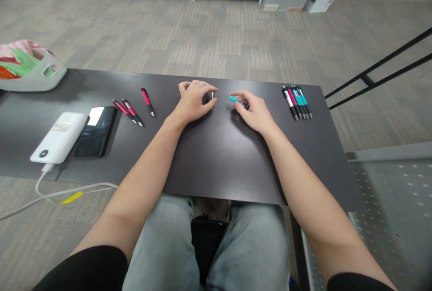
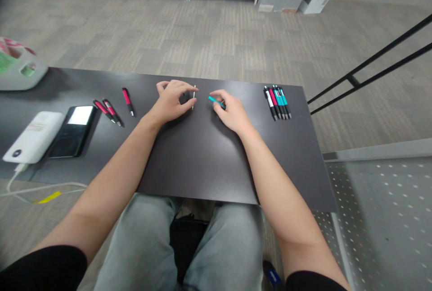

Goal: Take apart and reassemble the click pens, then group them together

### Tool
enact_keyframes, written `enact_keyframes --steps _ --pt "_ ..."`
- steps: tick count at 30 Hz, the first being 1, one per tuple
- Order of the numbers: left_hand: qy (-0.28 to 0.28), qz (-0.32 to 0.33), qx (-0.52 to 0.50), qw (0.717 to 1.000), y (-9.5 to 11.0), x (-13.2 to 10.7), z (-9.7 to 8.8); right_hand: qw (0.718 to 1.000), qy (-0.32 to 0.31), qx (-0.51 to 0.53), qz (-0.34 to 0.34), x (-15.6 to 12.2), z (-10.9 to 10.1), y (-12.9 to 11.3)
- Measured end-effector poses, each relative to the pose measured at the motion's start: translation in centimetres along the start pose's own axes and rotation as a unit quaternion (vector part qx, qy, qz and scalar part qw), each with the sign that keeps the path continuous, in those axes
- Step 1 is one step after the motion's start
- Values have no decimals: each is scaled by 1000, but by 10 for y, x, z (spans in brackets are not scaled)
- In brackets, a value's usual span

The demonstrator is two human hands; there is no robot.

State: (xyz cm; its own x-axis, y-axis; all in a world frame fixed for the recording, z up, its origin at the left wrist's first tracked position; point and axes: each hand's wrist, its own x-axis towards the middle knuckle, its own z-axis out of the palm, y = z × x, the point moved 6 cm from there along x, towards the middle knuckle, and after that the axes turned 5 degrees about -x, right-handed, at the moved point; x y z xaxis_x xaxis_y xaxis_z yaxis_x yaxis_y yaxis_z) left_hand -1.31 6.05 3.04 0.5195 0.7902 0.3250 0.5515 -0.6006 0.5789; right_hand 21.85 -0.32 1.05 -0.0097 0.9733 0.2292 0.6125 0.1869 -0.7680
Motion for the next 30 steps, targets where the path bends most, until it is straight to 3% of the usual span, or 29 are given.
enact_keyframes --steps 6,13,30 --pt "1 -2 -3 1000 10 0 -2 999 -32 -11 -5 -2 -11 -3" --pt "-57 42 -15 997 22 -3 14 998 -53 -24 2 -3 -21 -7" --pt "-103 70 -29 992 30 -4 32 995 -36 68 64 -2 -9 0"
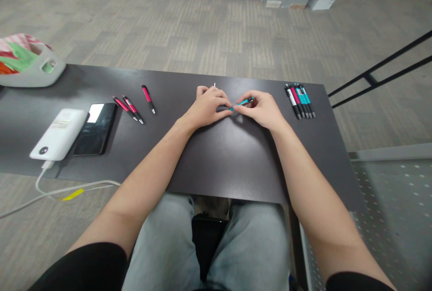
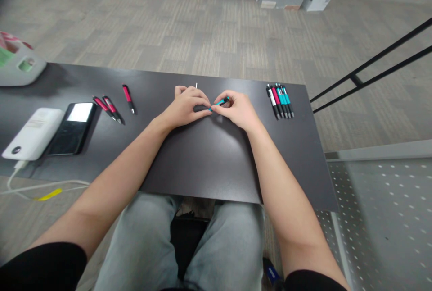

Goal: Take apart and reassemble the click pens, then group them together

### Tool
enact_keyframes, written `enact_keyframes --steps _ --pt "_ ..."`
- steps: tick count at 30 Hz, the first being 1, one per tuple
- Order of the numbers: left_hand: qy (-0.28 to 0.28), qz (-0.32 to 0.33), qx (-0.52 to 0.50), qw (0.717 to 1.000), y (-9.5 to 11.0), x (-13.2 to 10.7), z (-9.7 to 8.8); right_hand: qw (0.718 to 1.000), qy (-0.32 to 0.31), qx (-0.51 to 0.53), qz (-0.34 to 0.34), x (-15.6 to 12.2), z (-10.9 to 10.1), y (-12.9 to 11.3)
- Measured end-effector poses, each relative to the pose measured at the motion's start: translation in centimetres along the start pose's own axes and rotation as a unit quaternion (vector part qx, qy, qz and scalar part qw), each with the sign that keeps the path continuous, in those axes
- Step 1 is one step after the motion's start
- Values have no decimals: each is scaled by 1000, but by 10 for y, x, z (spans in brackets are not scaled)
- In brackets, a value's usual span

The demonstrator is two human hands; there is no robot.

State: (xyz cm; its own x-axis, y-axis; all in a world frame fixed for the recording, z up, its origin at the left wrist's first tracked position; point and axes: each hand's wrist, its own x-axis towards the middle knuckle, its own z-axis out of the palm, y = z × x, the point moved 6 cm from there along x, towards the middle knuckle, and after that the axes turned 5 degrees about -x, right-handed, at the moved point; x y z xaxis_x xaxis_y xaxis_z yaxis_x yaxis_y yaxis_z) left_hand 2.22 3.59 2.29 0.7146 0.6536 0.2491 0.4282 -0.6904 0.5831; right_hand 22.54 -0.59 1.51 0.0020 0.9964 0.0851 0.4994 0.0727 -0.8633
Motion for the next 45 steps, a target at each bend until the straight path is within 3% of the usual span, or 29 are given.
enact_keyframes --steps 7,15,26,37,41,45 --pt "-14 -22 3 1000 -1 -1 -7 999 6 16 -40 4 2 3" --pt "-5 -97 27 995 -24 -11 -35 995 92 4 -46 4 -10 8" --pt "1 -84 58 995 -28 -10 -34 993 107 -2 -40 6 -11 9" --pt "-36 -77 49 995 -35 -13 -40 993 115 -3 -40 6 -11 11" --pt "-11 -61 22 998 -29 -9 -39 992 120 -4 -48 7 -11 11" --pt "59 -76 9 995 -22 -3 -40 992 116 -3 -51 6 -11 11"
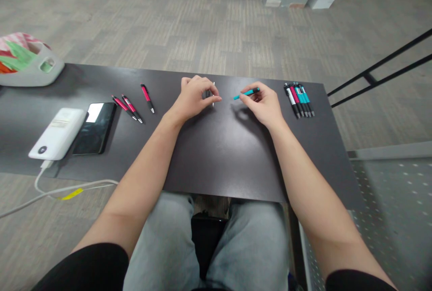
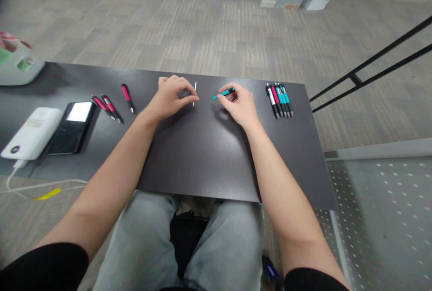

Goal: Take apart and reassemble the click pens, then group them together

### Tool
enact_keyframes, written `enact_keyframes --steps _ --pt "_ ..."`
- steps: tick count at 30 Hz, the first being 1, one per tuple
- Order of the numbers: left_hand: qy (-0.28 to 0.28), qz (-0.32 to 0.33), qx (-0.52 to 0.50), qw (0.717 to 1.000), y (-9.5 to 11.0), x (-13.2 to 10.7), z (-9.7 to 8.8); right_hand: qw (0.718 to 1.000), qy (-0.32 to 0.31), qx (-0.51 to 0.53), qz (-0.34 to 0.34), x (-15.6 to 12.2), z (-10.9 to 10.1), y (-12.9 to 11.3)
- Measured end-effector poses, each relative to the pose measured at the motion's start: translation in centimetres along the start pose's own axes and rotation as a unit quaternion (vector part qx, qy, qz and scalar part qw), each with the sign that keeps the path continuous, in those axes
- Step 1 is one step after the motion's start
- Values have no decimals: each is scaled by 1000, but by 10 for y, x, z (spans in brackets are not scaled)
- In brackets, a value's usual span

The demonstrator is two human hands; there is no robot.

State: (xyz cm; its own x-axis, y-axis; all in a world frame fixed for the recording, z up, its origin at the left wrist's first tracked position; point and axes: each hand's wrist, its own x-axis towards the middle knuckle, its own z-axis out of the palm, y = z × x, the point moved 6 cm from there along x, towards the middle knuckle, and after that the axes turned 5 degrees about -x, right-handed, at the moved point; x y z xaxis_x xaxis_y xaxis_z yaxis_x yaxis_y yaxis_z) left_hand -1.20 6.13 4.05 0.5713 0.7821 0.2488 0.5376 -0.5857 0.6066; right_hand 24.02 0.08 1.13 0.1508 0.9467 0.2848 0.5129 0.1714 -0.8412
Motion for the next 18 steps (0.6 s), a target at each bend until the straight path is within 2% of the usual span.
enact_keyframes --steps 5,11,18 --pt "55 -35 10 998 4 1 4 1000 -16 -22 -9 -3 1 -7" --pt "40 -28 26 998 6 3 17 996 -53 -73 -13 -4 5 -10" --pt "24 -15 23 999 8 7 26 967 -97 -216 -91 -9 11 -16"
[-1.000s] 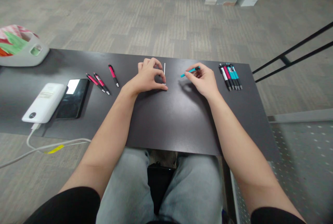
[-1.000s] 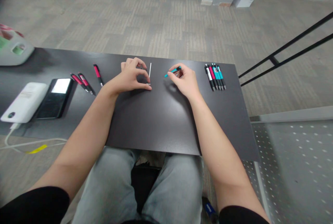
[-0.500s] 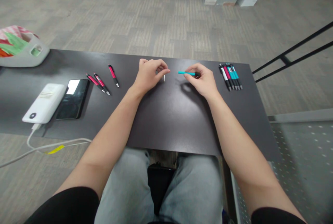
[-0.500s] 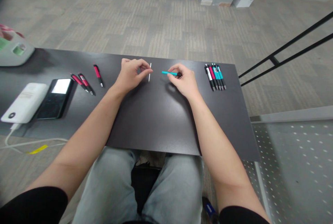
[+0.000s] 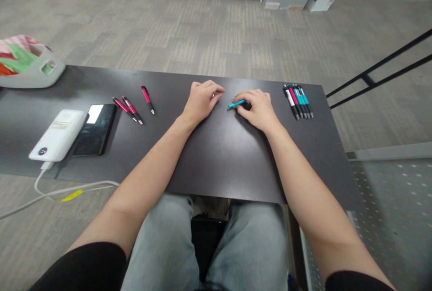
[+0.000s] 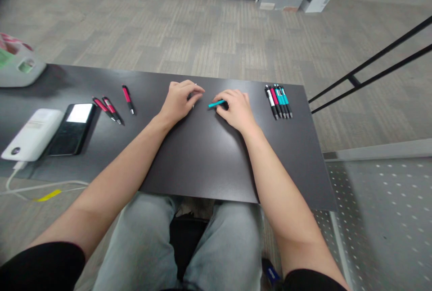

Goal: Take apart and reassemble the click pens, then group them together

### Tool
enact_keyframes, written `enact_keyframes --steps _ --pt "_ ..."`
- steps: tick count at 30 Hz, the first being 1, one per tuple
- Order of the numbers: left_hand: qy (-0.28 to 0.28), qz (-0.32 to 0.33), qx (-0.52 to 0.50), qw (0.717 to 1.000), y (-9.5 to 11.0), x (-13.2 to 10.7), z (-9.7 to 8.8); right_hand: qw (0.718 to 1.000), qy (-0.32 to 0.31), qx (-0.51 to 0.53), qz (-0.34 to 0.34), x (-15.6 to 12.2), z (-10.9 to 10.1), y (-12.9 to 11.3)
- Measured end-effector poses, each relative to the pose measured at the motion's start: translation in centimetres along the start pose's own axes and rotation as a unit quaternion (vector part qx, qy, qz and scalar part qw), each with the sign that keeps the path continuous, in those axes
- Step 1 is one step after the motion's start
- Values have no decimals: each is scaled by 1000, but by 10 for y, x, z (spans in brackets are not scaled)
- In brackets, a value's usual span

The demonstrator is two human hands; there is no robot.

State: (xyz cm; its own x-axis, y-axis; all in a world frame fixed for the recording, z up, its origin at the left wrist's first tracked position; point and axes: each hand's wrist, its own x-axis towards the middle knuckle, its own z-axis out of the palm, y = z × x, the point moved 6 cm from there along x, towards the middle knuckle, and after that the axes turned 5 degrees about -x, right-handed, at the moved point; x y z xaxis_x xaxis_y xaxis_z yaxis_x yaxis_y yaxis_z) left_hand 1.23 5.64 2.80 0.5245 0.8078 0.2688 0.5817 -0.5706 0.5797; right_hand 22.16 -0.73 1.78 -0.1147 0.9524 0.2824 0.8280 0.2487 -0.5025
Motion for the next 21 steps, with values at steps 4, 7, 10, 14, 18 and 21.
enact_keyframes --steps 4,7,10,14,18,21 --pt "7 4 -12 1000 1 0 1 999 -4 -24 -25 -3 2 -3" --pt "15 5 -7 1000 3 -1 -1 999 2 -20 -29 -4 3 -3" --pt "14 -1 16 1000 4 -2 -2 1000 8 -7 -21 -4 2 -1" --pt "0 -10 27 1000 3 -2 1 1000 -9 -1 -30 -3 4 -4" --pt "0 -9 22 1000 0 -2 3 999 -30 -8 -40 -4 9 -8" --pt "9 -2 18 1000 -2 -2 3 998 -41 -6 -43 -5 11 -10"
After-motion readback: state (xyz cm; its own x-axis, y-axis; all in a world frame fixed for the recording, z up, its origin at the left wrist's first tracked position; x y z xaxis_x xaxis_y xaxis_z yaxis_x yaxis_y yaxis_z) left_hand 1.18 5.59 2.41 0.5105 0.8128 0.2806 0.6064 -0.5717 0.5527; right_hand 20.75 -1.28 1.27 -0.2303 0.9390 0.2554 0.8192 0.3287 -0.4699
